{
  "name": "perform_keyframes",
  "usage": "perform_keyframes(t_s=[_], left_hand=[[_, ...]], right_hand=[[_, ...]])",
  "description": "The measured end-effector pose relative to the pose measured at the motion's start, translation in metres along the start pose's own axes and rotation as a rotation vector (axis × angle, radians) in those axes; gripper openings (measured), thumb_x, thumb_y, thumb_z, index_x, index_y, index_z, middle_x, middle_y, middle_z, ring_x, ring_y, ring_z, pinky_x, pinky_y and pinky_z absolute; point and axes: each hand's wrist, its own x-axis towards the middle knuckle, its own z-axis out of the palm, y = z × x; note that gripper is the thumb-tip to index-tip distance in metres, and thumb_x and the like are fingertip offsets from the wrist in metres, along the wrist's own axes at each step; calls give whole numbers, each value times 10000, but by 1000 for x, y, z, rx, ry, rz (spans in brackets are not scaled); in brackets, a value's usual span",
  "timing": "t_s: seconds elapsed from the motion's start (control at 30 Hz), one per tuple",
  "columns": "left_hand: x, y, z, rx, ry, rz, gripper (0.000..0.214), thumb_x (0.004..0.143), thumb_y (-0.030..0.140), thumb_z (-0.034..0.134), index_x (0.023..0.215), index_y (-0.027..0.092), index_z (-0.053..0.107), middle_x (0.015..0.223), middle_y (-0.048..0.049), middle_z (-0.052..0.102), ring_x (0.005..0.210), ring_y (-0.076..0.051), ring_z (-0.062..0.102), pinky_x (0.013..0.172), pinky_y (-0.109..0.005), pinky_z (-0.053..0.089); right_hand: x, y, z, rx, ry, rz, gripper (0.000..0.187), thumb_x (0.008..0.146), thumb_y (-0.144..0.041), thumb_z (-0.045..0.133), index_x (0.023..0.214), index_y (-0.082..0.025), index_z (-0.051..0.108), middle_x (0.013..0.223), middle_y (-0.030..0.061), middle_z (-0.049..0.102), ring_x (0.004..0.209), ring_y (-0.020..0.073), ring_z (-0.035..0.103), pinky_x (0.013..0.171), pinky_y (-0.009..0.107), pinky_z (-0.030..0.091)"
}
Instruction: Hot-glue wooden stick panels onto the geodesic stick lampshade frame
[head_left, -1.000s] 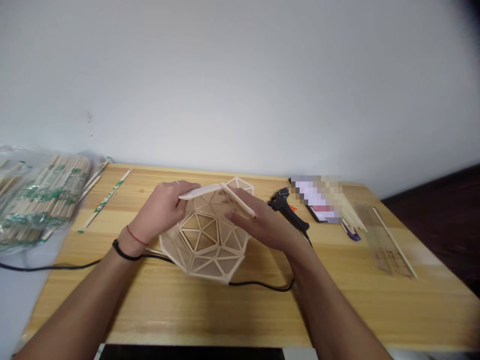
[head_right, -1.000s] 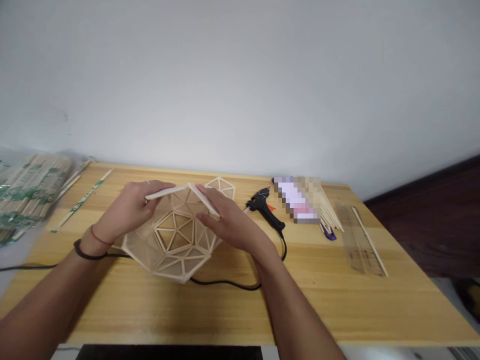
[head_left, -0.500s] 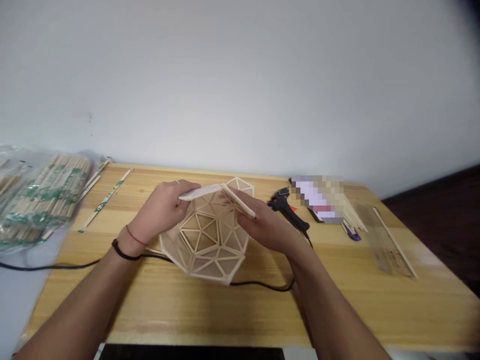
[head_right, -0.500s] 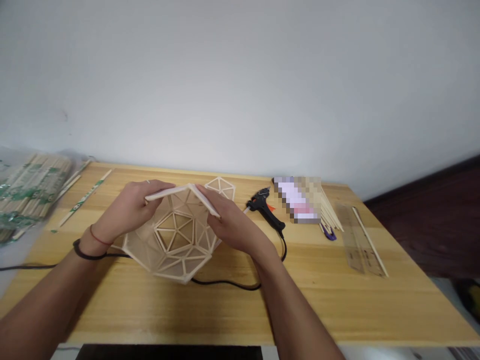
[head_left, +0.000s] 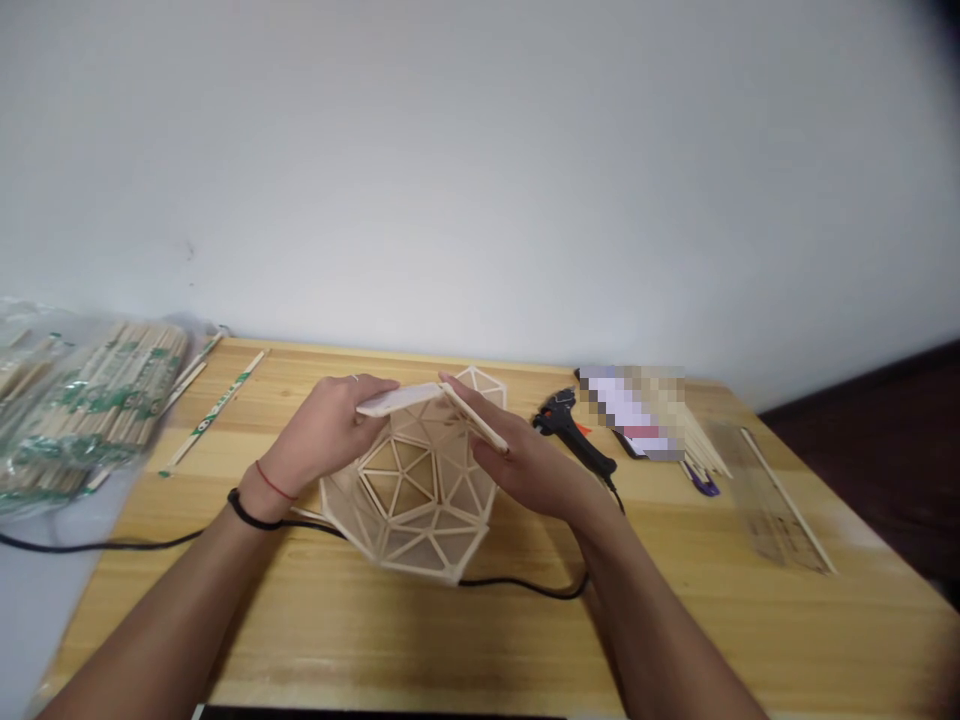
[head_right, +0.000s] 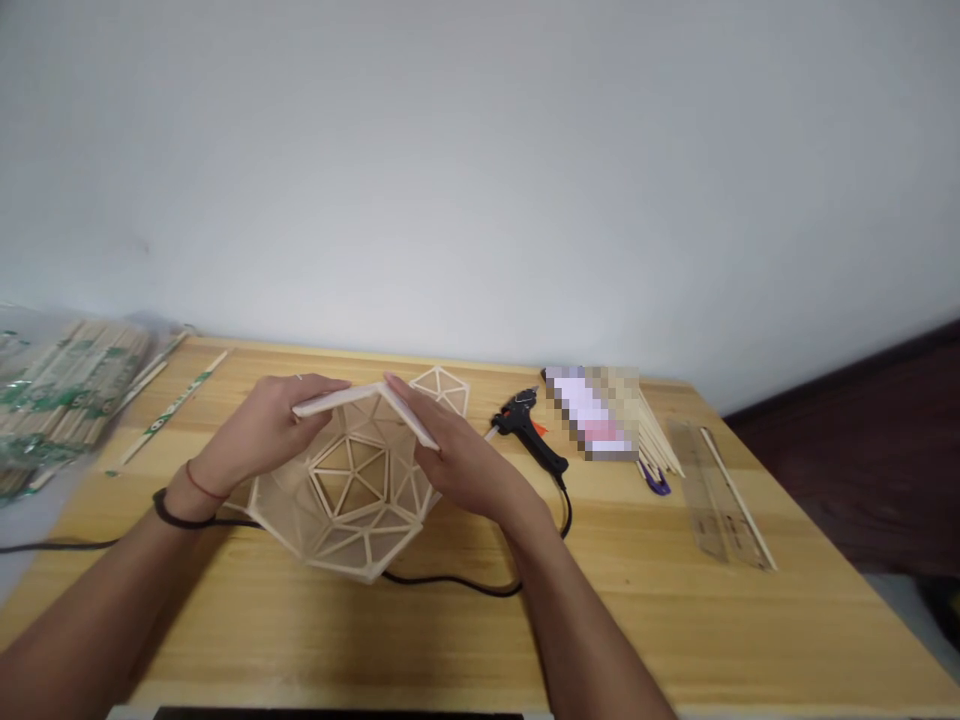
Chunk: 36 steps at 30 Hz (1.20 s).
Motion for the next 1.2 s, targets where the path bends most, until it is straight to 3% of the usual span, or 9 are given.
perform_keyframes(t_s=[0.33, 0.57, 0.9, 1.2], left_hand=[[1, -1, 0, -42, -9, 4, 351, 901, 146, 556, 1182, 191, 762, 1146, -68, 795, 1014, -257, 759, 861, -341, 570], [0, -7, 1, -56, 8, 22, 369, 920, 150, 532, 1207, 201, 759, 1180, -72, 782, 1054, -268, 754, 909, -365, 577], [0, -4, 1, -50, -9, 16, 361, 957, 187, 503, 1224, 193, 746, 1202, -84, 773, 1091, -277, 741, 942, -393, 567], [1, -4, 1, -69, 6, 33, 358, 948, 188, 508, 1203, 223, 756, 1189, -57, 781, 1060, -255, 749, 909, -350, 564]], right_hand=[[1, -2, -1, 36, -7, 11, 894, 834, -25, 444, 1599, -439, 240, 1633, -48, 377, 1512, 260, 353, 1230, 608, 276], [0, 0, -1, 42, 4, -5, 790, 905, -84, 439, 1602, -410, 260, 1636, -24, 381, 1512, 257, 356, 1233, 583, 298], [0, -2, -3, 17, -19, -12, 836, 894, -50, 452, 1605, -431, 229, 1640, -39, 368, 1509, 274, 363, 1228, 609, 307], [1, -3, -3, 24, -15, 2, 863, 871, -40, 458, 1602, -437, 230, 1626, -33, 399, 1485, 274, 409, 1211, 606, 336]])
